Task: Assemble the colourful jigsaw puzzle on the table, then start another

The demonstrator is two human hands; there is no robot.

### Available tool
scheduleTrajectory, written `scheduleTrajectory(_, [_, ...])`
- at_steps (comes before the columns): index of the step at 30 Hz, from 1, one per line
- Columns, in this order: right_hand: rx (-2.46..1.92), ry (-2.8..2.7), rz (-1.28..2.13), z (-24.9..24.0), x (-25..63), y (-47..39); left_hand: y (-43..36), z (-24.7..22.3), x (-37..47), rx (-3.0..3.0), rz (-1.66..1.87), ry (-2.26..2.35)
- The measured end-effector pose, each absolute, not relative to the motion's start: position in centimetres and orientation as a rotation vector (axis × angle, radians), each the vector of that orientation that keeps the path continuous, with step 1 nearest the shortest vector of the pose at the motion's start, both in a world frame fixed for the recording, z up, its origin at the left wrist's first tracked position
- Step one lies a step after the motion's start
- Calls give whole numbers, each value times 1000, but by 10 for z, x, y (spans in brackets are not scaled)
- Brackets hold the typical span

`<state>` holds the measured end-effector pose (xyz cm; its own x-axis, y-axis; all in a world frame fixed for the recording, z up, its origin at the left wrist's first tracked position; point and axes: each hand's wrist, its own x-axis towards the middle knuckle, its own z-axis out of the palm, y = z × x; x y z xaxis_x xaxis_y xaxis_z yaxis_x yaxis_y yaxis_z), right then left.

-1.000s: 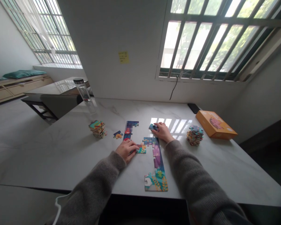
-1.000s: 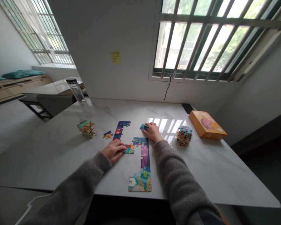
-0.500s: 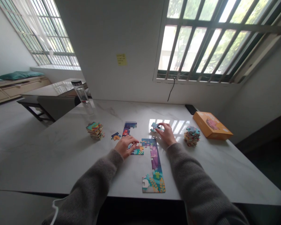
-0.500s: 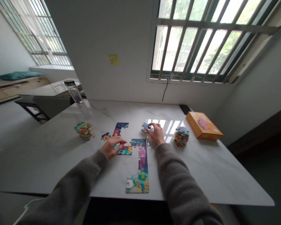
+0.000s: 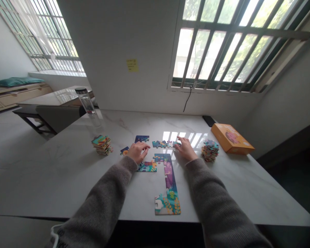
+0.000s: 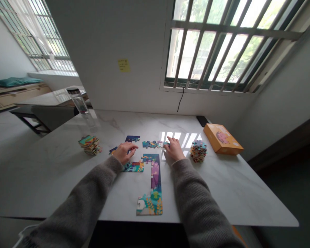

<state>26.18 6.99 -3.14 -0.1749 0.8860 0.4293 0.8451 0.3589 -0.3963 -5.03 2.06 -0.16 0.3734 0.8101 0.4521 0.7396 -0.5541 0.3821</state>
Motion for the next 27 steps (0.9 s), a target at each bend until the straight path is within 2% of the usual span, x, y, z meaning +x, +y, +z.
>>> scheduleTrajectory(11, [-1724,-2026,-19,-26,260,64,15,-8,-56,2494,921,1459])
scheduleTrajectory(15, [-1851,-2034,65,-25,269,64,11,-5,-53,2490,892,1415])
scheduleTrajectory(19, [-1733,-1801,332,-22,267,63,10,-4,-51,2482,910,1400])
scheduleTrajectory(24, [-1240,-1513,876,-8,247,51,10,-3,-49,2282,1080,1341])
scheduleTrajectory(27, [-1058,-1555,1051,2,222,34,9,-2,-45,2021,1143,1252])
